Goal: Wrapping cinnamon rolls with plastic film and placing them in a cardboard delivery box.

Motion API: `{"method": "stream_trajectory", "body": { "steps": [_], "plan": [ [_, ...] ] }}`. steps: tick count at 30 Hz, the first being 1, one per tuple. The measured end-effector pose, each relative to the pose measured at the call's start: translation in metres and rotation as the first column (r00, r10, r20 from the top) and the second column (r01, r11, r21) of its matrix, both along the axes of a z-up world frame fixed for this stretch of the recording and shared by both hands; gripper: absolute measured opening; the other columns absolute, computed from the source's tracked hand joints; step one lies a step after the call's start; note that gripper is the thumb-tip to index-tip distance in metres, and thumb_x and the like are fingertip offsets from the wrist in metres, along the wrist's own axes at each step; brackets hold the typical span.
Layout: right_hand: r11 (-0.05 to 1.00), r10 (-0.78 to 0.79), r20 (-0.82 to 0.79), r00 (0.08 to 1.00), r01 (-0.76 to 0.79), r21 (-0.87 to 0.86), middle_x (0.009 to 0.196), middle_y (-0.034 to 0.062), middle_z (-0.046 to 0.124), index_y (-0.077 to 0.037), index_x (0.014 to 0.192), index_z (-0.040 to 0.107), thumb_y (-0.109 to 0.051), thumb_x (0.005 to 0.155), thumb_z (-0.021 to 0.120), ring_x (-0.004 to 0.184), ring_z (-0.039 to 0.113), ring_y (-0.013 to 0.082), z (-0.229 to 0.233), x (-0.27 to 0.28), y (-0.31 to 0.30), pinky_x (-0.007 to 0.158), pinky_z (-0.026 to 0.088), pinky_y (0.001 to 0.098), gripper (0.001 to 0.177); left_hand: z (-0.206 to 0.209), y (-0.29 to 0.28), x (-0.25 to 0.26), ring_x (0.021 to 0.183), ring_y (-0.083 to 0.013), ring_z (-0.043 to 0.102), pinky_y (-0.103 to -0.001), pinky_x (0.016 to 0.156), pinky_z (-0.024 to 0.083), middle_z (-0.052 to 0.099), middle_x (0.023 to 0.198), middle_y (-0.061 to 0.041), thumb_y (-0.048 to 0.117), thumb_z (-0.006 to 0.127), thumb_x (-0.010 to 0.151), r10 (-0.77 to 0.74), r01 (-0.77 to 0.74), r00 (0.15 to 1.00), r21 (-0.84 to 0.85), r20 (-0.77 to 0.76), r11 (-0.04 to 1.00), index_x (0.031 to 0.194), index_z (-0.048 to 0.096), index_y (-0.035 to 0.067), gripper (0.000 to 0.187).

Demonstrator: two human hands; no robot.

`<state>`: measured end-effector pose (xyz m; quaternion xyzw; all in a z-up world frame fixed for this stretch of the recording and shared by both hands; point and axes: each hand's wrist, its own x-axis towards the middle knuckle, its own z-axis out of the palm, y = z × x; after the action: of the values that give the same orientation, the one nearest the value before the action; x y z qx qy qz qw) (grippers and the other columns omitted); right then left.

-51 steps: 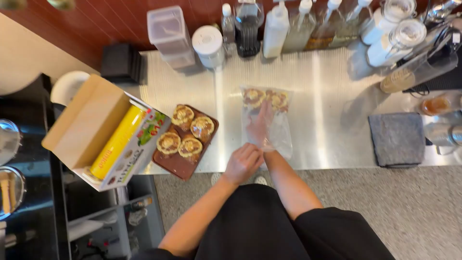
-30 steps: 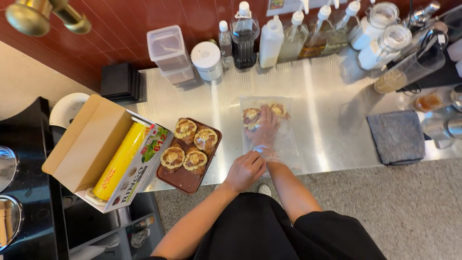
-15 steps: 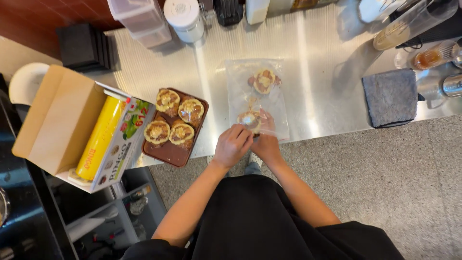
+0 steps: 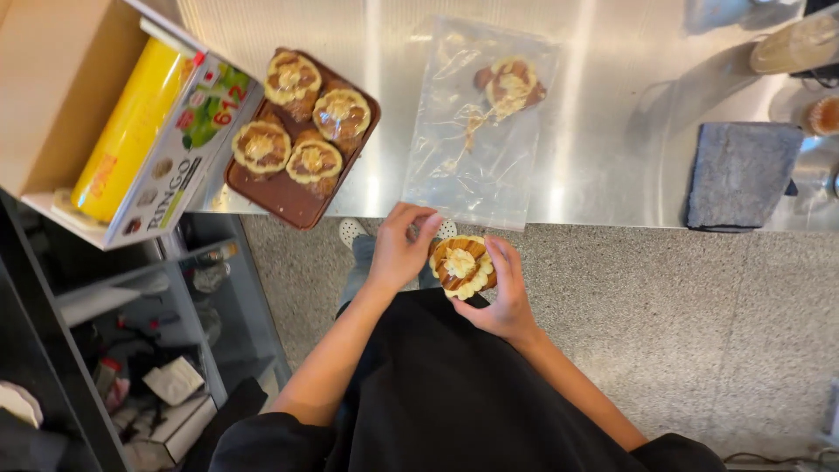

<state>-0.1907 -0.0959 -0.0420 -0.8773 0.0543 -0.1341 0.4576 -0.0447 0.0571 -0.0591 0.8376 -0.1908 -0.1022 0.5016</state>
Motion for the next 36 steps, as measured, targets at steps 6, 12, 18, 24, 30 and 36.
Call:
{"method": "stream_trajectory", "body": {
  "steps": [6,12,18,24,30,36],
  "plan": [
    [0.998,0.063,0.047,0.997,-0.062,-0.015,0.146,0.0226,0.045,-0.001,0.152,0.037,-0.012,0.064,0.095,0.138,0.049,0.0397,0.018,0.045,0.037,0.114,0.046,0.0450,0.106,0.015,0.066,0.007,0.106,-0.0135,0.071,-0.028,0.086,0.058,0.074,0.120,-0.010,0.036,0.057,0.105,-0.221,-0.247,0.501,-0.383,-0.837,0.890,0.130,0.069,0.003,0.043],
    [0.985,0.169,0.075,0.983,-0.167,-0.037,0.152,0.0220,0.043,-0.003,0.156,0.033,-0.017,0.062,0.098,0.141,0.048,0.0395,0.028,0.107,0.103,0.116,0.044,0.0461,0.115,0.031,0.143,0.041,0.113,-0.0165,0.067,-0.031,0.088,0.056,0.071,0.125,-0.011,0.024,0.067,0.100,-0.161,-0.265,0.685,-0.449,-0.711,0.853,0.136,0.060,0.000,0.045],
    [0.948,0.267,-0.089,0.959,-0.246,0.201,0.153,0.0204,0.044,-0.002,0.160,0.023,-0.026,0.063,0.099,0.138,0.053,0.0337,0.030,0.158,0.176,0.110,0.050,0.0417,0.126,0.030,0.222,0.089,0.109,-0.0138,0.068,-0.031,0.087,0.058,0.073,0.122,-0.008,0.023,0.068,0.096,-0.037,-0.375,0.717,-0.430,-0.696,0.821,0.133,0.061,0.001,0.043],
    [0.974,0.219,0.089,0.972,-0.212,-0.083,0.150,0.0246,0.044,0.001,0.159,0.028,-0.024,0.059,0.099,0.138,0.050,0.0409,0.025,0.218,0.230,0.114,0.044,0.0478,0.125,0.025,0.248,0.136,0.094,-0.0148,0.070,-0.032,0.074,0.058,0.075,0.110,-0.012,0.023,0.071,0.096,0.058,-0.474,0.687,-0.387,-0.724,0.791,0.126,0.064,-0.004,0.041],
    [0.994,0.068,0.079,0.995,-0.061,-0.087,0.142,0.0211,0.052,0.000,0.146,0.042,-0.028,0.065,0.101,0.132,0.056,0.0390,0.021,0.256,0.238,0.110,0.048,0.0471,0.105,-0.001,0.248,0.167,0.097,-0.0148,0.072,-0.029,0.079,0.059,0.076,0.111,-0.013,0.028,0.071,0.097,0.018,-0.463,0.723,-0.465,-0.691,0.754,0.128,0.064,-0.006,0.046],
    [0.953,0.014,0.045,0.999,0.000,-0.303,0.149,0.0205,0.051,-0.003,0.151,0.040,-0.030,0.065,0.096,0.141,0.045,0.0411,-0.026,0.287,0.199,0.116,0.037,0.0509,0.106,0.030,0.252,0.174,0.089,-0.0141,0.074,-0.029,0.075,0.059,0.077,0.099,-0.009,0.030,0.071,0.094,0.311,-0.392,0.863,-0.140,-0.397,0.909,0.119,0.070,0.001,0.038]
  ]
}}
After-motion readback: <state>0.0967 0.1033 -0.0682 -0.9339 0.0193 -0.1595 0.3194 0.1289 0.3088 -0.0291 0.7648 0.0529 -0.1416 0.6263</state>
